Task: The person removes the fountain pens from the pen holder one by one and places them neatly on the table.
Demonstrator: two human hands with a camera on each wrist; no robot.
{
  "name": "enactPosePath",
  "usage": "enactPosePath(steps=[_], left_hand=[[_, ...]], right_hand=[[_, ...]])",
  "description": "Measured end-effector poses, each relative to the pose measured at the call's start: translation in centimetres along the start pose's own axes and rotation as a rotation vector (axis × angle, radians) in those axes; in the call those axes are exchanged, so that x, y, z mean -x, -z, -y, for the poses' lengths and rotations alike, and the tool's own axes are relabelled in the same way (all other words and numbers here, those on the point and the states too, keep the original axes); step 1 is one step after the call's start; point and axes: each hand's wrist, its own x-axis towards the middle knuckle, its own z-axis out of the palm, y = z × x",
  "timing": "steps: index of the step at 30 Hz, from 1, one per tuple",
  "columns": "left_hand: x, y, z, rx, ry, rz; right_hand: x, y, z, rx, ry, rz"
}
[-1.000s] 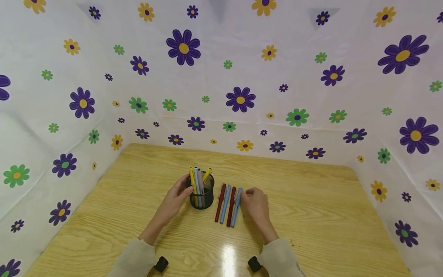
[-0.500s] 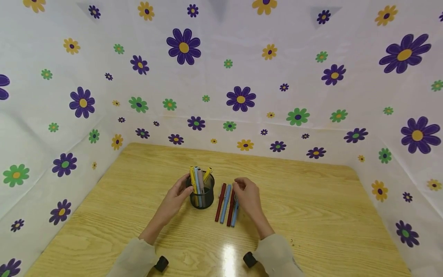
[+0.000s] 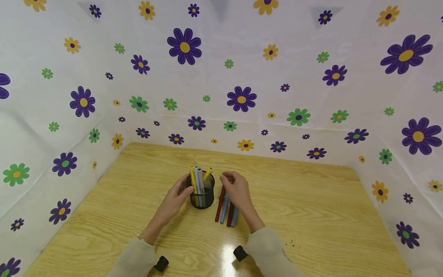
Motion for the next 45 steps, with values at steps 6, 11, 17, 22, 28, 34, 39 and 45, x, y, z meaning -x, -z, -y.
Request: enactPosePath(steps=[6,11,17,22,28,34,39,45], left_hand=[[0.0,-0.1,0.0,0.005,-0.002,-0.003],[0.0,-0.1,0.1,-0.002,-0.005,-0.006],[0.1,-0.1,0.1,0.009,-0.001,-0.004],[0.0,-0.1,0.0,0.025,0.007,-0.005],[0.1,-0.1,-0.1,0.030,0.006,-0.002],[0.0,0.0,0.0,0.027,0.003,0.000],[0.0,0.0,0.0,0.003,-0.008,0.004],[0.1,0.0,-0.1,-0.017,0.005,0.003]], right_hand=[[-0.4,-0.9,0.8,-0.033,0.013,0.015],[-0.8,-1.8,1.2,-0.033,0.031,-0.004],[-1.1,-2.7,1.4,-0.014,0.046,0.005],[-1.2,-3.3,1.6,-0.006,0.045,0.004],[-1.5,-3.7,1.5,-0.006,0.043,0.009],[-1.7,-3.7,1.4,0.011,0.081,-0.015],[-1.7,-2.9,1.9,0.006,0.049,-0.016],[-1.3,-1.2,2.9,-0.092,0.013,-0.010]])
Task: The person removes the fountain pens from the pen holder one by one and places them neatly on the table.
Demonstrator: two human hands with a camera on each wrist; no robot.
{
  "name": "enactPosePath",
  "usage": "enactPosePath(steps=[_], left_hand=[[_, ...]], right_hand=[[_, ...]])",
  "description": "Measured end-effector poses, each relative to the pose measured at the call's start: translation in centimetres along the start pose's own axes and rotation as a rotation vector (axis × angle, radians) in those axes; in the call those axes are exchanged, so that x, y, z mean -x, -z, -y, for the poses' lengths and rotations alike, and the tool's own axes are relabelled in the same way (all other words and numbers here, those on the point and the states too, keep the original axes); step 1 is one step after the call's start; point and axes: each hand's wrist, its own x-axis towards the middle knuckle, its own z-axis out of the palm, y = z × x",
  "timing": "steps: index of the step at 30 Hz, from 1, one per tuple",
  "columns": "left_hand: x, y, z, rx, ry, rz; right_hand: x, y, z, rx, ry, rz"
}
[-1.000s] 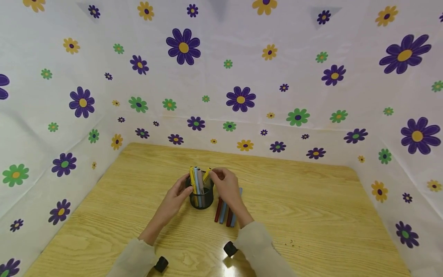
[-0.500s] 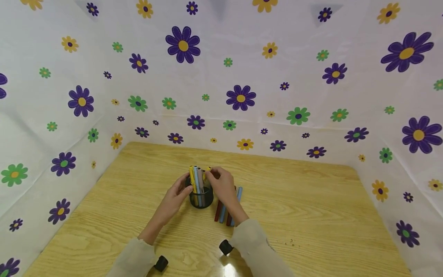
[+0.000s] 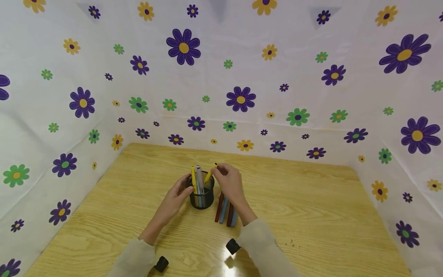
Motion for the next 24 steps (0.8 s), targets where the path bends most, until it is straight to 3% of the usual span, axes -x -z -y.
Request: enactPosePath(steps=[11,18,24], left_hand=[[0.1,0.0,0.0,0.006,0.009,-0.002],[-0.2,0.1,0.0,0.005,0.006,-0.007],[0.0,-0.1,-0.2,0.003,0.003,-0.009]], right_hand=[[0.1,3.2,2.1,-0.222,0.011,-0.027],[0.3,5.4,2.6,-0.283,0.058,-0.050],[0.7,7.1,2.9,-0.272,0.057,-0.078]])
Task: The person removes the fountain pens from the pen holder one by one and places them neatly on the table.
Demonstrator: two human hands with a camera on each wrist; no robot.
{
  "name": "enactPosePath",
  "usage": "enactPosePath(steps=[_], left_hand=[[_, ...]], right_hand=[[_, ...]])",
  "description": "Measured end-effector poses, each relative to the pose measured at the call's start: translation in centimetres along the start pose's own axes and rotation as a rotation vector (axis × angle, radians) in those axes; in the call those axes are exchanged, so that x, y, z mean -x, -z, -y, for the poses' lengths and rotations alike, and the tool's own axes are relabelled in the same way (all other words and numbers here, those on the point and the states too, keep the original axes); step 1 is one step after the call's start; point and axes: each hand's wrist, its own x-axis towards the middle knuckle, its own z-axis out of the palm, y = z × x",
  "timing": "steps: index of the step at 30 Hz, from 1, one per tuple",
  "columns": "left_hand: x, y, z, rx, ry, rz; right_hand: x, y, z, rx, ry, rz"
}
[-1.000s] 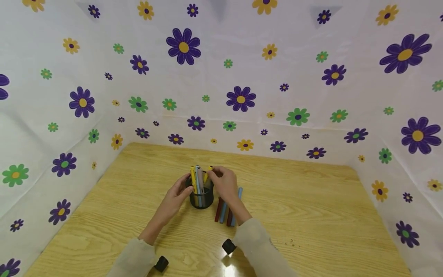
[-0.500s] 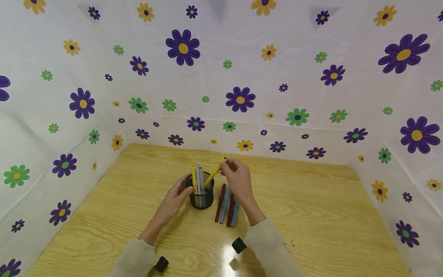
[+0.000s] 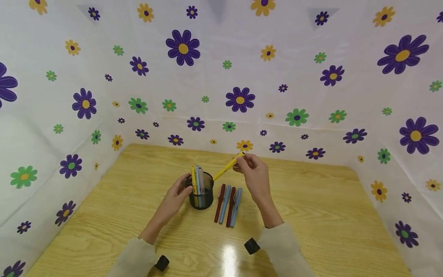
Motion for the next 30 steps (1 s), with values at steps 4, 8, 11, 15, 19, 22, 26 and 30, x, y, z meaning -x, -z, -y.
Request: enactPosePath(steps=[4,8,11,15,19,22,26,30], left_hand=[[0.1,0.0,-0.2,-0.014,0.008,-0.001],[0.1,0.0,-0.2,-0.022,0.014,-0.005],[0.1,0.0,-0.2,-0.026,0.012,-0.004],[0.0,0.1,-0.2,-0.030,0.012,0.001],[0.0,0.0,-0.2,-0.042,0.013,-0.002],[0.0,0.0,-0.1,-0.049,0.010,-0.004],[0.0,-0.1,0.0,-0.053,0.005,-0.010],[0.0,-0.1,0.2,-0.050,-0.010,-0.016]], right_hand=[[0.1,1.1,0.4,0.009,-0.002,-0.010],[0.2,2.2,0.6,0.028,-0.003,-0.019],[0.4,3.3,0.7,0.036,-0.002,-0.028],[0.9,4.7,0.8,0.052,0.004,-0.035],[1.3,6.1,0.8,0.046,0.008,-0.041],[1.7,6.9,0.7,0.016,0.007,-0.047],[2.2,7.7,0.5,0.001,-0.001,-0.052],[2.5,8.3,0.4,0.026,-0.019,-0.056]])
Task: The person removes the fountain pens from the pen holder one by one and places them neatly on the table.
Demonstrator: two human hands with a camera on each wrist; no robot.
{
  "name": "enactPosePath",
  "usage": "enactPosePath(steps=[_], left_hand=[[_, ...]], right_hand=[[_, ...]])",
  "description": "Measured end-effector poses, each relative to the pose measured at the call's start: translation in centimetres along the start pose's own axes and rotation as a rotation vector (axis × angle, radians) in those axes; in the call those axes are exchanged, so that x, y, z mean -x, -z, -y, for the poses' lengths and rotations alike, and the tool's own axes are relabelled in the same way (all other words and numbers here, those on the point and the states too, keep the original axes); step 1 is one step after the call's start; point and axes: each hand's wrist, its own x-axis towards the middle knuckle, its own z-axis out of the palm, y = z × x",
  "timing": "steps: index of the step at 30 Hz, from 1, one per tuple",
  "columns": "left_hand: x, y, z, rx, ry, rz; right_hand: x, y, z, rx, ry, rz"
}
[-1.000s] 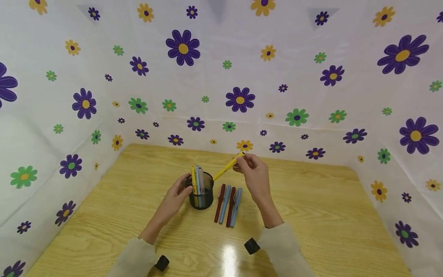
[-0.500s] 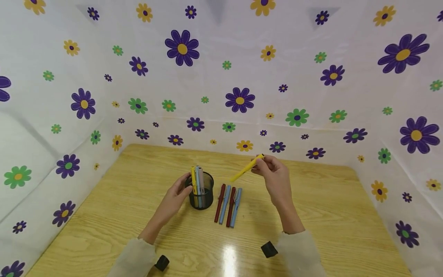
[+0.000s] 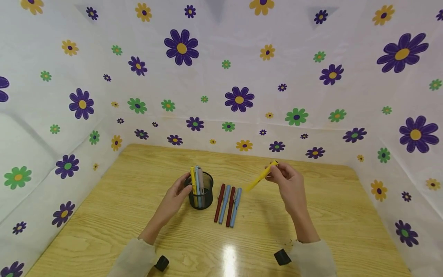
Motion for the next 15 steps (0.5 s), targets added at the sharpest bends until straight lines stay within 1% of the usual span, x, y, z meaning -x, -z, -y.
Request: enactPosePath(steps=[2,8,15], left_hand=[[-0.05,-0.01,0.12,0.000,-0.014,0.001],[-0.10,0.01,0.12,0.007,-0.010,0.007],[-0.14,0.04,0.23,0.025,-0.007,0.016]], right_hand=[[0.10,0.27,-0.11,0.007,-0.005,0.000],[0.30,0.82,-0.34,-0.016,-0.002,0.007],[0.47,0.94,-0.64,-0.029,-0.019,0.018]])
